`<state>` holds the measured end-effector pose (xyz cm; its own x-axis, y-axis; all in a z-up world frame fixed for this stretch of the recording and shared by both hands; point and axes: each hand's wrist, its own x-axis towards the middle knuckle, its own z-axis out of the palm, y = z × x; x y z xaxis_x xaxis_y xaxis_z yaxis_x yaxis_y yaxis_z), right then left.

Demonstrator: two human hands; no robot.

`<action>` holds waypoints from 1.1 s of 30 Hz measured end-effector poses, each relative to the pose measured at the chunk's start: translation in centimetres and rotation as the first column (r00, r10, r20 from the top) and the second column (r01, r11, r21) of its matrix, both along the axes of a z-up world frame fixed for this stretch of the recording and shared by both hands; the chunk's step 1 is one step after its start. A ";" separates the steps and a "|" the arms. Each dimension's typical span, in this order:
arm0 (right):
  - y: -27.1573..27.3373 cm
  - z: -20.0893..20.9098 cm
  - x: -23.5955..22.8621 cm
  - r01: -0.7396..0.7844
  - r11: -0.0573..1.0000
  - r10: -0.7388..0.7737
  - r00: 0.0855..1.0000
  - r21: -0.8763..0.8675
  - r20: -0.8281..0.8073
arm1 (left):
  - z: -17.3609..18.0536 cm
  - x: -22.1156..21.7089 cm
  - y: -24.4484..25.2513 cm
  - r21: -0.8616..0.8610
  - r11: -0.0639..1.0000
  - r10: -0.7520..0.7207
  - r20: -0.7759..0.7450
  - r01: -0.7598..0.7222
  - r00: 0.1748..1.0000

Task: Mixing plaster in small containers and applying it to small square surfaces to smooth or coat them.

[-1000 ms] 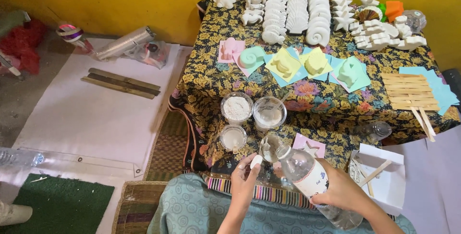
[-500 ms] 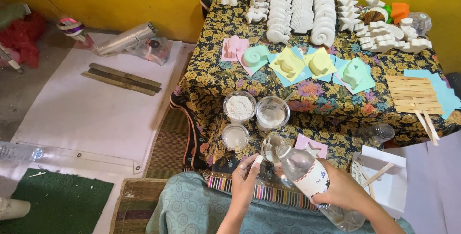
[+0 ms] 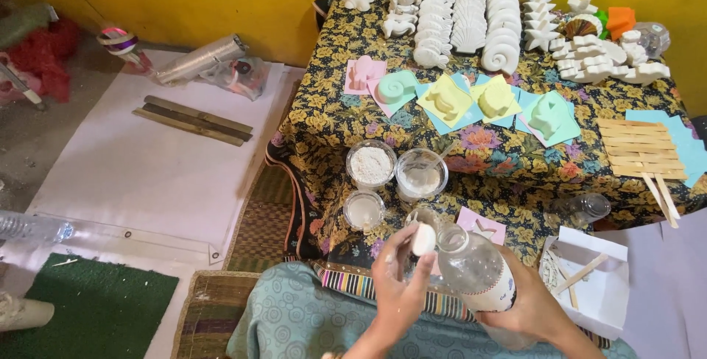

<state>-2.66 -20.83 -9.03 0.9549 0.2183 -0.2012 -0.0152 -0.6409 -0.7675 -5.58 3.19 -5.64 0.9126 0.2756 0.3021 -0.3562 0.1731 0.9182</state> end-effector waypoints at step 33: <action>0.4 0.6 1.4 -0.075 0.937 -0.051 0.937 -0.340 -0.346 | -6.5 -2.2 2.4 -0.140 0.990 -0.046 -0.153 0.025 0.987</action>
<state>-1.26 -20.47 -8.47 0.8094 0.0868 -0.5808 -0.2285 -0.8645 -0.4476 -7.75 5.58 -12.12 0.9553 0.2712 0.1176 -0.2026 0.3111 0.9285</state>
